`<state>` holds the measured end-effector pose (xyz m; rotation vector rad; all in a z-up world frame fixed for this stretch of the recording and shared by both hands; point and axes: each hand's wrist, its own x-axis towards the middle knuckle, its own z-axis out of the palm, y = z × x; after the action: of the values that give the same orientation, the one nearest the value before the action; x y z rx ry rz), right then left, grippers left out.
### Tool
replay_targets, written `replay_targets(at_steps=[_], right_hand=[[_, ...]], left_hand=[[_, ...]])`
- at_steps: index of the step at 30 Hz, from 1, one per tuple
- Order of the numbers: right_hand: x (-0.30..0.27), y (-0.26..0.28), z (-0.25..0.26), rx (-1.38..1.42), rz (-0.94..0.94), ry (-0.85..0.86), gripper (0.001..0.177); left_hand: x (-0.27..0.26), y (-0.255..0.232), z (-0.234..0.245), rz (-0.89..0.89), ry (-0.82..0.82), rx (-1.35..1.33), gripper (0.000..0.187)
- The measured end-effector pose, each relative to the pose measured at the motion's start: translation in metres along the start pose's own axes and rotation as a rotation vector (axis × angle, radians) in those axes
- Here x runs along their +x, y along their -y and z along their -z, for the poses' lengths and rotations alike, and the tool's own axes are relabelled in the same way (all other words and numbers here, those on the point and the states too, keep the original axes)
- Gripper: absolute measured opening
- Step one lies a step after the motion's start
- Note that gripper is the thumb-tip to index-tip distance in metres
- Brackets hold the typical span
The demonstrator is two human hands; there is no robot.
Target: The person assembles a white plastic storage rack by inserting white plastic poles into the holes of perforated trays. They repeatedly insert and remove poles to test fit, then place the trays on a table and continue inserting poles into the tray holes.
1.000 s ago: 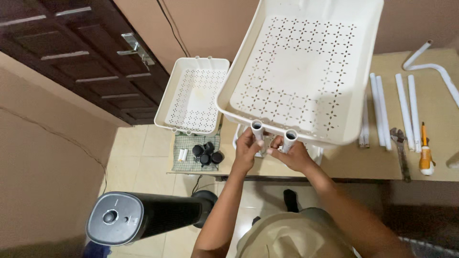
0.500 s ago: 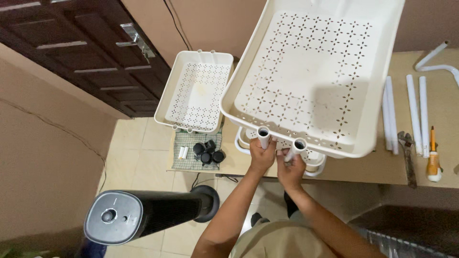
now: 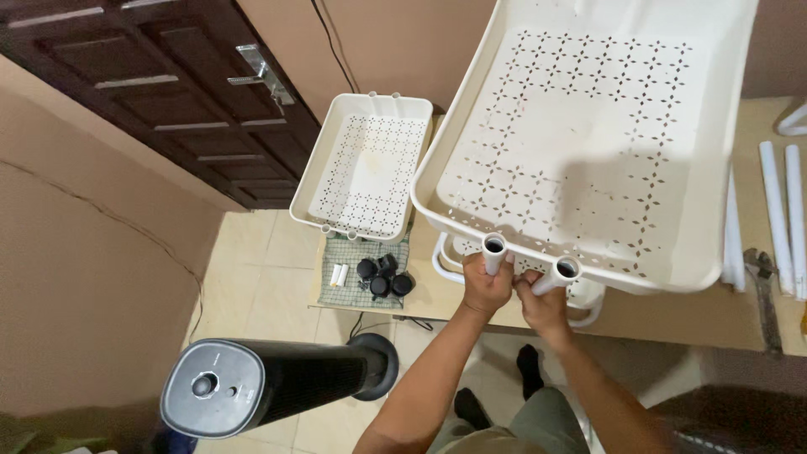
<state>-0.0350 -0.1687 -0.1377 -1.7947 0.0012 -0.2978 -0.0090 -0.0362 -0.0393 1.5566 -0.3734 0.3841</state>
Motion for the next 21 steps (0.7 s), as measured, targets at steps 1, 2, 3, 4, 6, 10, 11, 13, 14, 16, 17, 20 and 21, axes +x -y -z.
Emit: replay_targets(at_steps=[1, 2, 3, 4, 6, 10, 11, 13, 14, 16, 17, 20, 21], right_hand=[[-0.001, -0.002, 0.007, -0.072, -0.031, 0.072, 0.028], [-0.006, -0.003, 0.016, -0.016, -0.057, 0.120, 0.025], [-0.002, -0.002, 0.018, 0.048, -0.066, 0.159, 0.022], [0.004, 0.000, 0.017, 0.110, -0.075, 0.199, 0.020], [0.012, 0.006, 0.031, 0.152, -0.017, 0.350, 0.013], [0.021, 0.013, 0.042, 0.195, -0.060, 0.544, 0.012], [0.022, 0.012, 0.044, 0.119, -0.061, 0.568, 0.016], [0.024, 0.010, 0.044, -0.033, -0.070, 0.618, 0.024], [0.019, 0.012, 0.045, 0.032, -0.051, 0.522, 0.021], [0.006, 0.026, 0.031, 0.157, -0.003, 0.334, 0.016], [-0.003, 0.035, 0.022, 0.131, 0.005, 0.169, 0.014], [-0.023, 0.060, -0.010, 0.035, 0.048, -0.246, 0.013], [-0.020, 0.062, -0.020, -0.011, 0.072, -0.341, 0.015]], left_hand=[[-0.004, -0.001, -0.001, -0.026, -0.004, 0.010, 0.024], [-0.009, -0.001, -0.002, -0.052, -0.008, 0.019, 0.024], [-0.004, 0.002, -0.001, -0.097, -0.006, 0.032, 0.024], [0.003, 0.005, 0.001, -0.158, -0.003, 0.078, 0.024], [0.001, 0.007, 0.003, -0.240, -0.010, 0.171, 0.025], [0.000, 0.001, 0.006, -0.159, 0.011, 0.033, 0.021], [0.000, 0.001, 0.004, -0.164, 0.013, 0.019, 0.022], [-0.001, 0.004, 0.001, -0.165, 0.020, 0.033, 0.024], [-0.001, 0.006, 0.001, -0.162, 0.026, 0.060, 0.026], [-0.003, 0.006, 0.005, -0.154, 0.038, 0.091, 0.028], [-0.002, 0.005, 0.006, -0.152, 0.048, 0.092, 0.028], [-0.001, -0.002, 0.004, -0.063, 0.053, 0.068, 0.029], [-0.001, -0.004, 0.002, -0.020, 0.054, 0.053, 0.030]])
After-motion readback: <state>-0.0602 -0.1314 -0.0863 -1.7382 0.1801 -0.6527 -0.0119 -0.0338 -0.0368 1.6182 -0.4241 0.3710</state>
